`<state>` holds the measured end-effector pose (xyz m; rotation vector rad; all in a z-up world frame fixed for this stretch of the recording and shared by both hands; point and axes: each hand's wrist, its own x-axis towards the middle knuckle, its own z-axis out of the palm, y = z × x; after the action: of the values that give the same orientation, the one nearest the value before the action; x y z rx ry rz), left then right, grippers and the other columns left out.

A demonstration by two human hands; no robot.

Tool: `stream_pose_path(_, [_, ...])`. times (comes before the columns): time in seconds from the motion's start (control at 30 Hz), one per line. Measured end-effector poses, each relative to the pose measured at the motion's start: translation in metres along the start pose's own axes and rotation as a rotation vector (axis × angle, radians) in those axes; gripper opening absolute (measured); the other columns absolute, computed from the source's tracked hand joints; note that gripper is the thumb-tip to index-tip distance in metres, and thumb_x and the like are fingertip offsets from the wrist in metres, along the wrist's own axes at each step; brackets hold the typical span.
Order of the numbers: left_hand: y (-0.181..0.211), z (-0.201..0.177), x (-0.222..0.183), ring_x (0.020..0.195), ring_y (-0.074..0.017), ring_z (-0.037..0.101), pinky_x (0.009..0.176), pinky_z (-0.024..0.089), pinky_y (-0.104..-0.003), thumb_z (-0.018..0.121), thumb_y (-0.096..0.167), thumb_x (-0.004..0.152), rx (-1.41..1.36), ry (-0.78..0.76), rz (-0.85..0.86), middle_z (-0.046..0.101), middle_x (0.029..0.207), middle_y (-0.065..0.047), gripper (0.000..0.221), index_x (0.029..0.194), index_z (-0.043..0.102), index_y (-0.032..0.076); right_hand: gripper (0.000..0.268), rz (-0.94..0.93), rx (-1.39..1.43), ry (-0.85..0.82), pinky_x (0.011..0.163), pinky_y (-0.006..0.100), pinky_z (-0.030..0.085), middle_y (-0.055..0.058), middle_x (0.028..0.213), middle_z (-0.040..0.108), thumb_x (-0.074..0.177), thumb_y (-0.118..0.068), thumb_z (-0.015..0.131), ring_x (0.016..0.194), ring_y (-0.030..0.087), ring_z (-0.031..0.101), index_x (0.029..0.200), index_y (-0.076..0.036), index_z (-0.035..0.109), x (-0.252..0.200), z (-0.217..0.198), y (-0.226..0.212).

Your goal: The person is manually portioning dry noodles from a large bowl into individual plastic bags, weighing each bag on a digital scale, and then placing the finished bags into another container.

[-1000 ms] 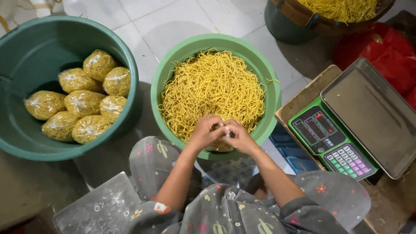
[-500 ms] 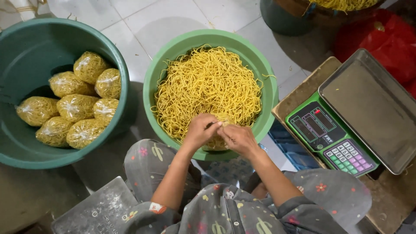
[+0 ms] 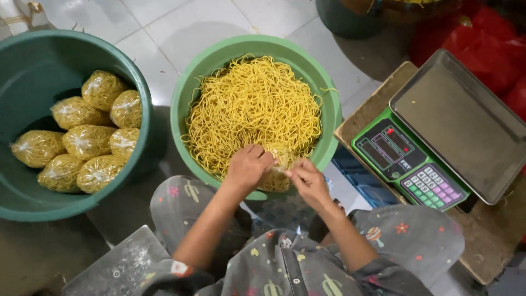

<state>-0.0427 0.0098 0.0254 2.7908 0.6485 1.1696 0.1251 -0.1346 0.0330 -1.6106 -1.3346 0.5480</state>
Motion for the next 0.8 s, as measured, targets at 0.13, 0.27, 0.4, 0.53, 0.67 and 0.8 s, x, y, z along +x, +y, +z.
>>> stream_pose_path(0.13, [0.014,-0.093,0.047,0.066,-0.0211,0.065,0.055,0.05,-0.03,0.068,0.03,0.094,-0.085,-0.189,-0.042,0.058,0.072,-0.001,0.025,0.076,0.061,0.015,0.042,-0.009,0.358,-0.081,0.082,0.036,0.051,0.019,0.103,0.073,0.097,-0.01,0.07,0.091,0.028,0.07,0.059,-0.004,0.054,0.022,-0.021,-0.062])
stream_pose_path(0.27, [0.032,-0.158,0.086,0.075,-0.0275,0.068,0.063,0.052,-0.031,0.066,0.016,0.099,-0.724,-0.273,-0.202,0.066,0.079,-0.007,0.024,0.077,0.065,0.009,0.049,-0.002,0.679,-0.192,0.063,0.028,0.04,0.017,0.081,0.07,0.1,-0.015,0.063,0.066,0.017,0.057,0.054,-0.011,0.046,0.034,-0.05,-0.125])
stream_pose_path(0.4, [0.053,-0.229,0.12,0.079,-0.0294,0.071,0.072,0.054,-0.037,0.064,0.017,0.1,-1.108,-0.271,-0.241,0.072,0.086,-0.008,0.028,0.073,0.06,0.009,0.051,-0.078,0.756,-0.398,0.052,0.024,0.038,0.01,0.061,0.056,0.098,-0.01,0.061,0.057,0.017,0.056,0.05,-0.01,0.046,0.063,-0.069,-0.193])
stream_pose_path(0.53, [0.055,-0.285,0.117,0.036,-0.0107,0.057,0.043,0.048,-0.022,0.06,0.018,0.102,-1.237,-0.52,-0.445,0.056,0.041,-0.002,0.023,0.086,0.069,0.006,0.045,-0.132,0.709,-0.54,0.052,0.026,0.038,0.007,0.06,0.054,0.102,-0.009,0.06,0.053,0.012,0.047,0.057,-0.004,0.058,0.066,-0.048,-0.221])
stream_pose_path(0.67, [0.049,-0.309,0.08,0.048,-0.0173,0.058,0.049,0.049,-0.03,0.057,0.021,0.103,-1.067,-0.616,-0.488,0.06,0.052,-0.008,0.027,0.082,0.067,0.007,0.038,-0.181,0.706,-0.771,0.057,0.029,0.042,0.004,0.065,0.055,0.105,-0.015,0.056,0.059,0.013,0.049,0.069,-0.004,0.064,0.058,-0.011,-0.221])
stream_pose_path(0.8, [0.049,-0.324,0.043,0.075,-0.0471,0.067,0.064,0.056,-0.049,0.053,0.019,0.105,-0.866,-0.623,-0.417,0.066,0.08,-0.023,0.02,0.097,0.063,0.003,0.042,-0.27,0.731,-0.875,0.057,0.031,0.044,0.008,0.068,0.061,0.104,-0.011,0.057,0.057,0.019,0.053,0.063,-0.006,0.059,0.043,0.011,-0.224])
